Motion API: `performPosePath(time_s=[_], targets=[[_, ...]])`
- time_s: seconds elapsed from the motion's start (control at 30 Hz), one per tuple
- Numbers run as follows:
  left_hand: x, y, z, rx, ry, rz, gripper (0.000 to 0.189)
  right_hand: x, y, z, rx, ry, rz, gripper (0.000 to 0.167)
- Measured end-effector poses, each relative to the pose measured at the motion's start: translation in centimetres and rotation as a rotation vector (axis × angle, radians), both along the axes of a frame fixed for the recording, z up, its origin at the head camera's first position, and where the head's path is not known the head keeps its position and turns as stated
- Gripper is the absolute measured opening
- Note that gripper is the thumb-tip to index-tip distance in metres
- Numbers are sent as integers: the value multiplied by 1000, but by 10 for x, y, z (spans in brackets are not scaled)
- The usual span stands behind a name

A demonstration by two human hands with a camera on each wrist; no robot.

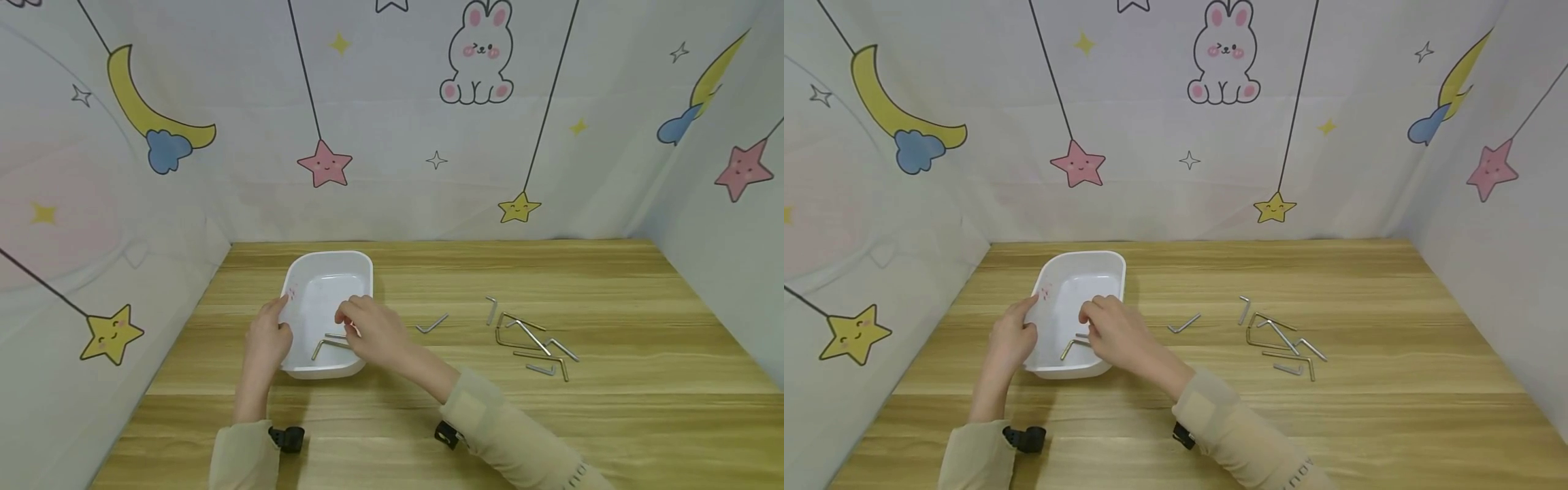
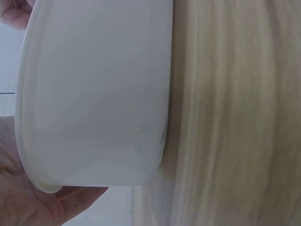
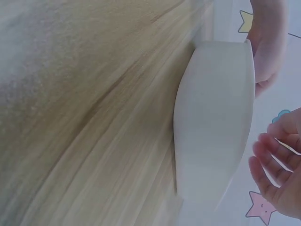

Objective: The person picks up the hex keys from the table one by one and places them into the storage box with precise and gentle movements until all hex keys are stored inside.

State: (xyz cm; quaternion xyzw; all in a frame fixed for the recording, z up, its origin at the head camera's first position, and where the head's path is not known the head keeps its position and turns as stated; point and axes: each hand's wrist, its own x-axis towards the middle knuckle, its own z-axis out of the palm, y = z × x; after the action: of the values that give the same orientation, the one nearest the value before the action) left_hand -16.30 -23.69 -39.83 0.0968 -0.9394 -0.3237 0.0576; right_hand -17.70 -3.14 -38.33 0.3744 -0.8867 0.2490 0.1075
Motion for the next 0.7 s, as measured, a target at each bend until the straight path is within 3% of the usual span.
performPosePath(time_s=[0.43,0.7], targets=[[1,-1,0,-5,-3,-6,56,5,15,-12,-64,143,16,18],[0,-1,1,-4,-13,-16,57,5,27,-15,-37,178,20,15]])
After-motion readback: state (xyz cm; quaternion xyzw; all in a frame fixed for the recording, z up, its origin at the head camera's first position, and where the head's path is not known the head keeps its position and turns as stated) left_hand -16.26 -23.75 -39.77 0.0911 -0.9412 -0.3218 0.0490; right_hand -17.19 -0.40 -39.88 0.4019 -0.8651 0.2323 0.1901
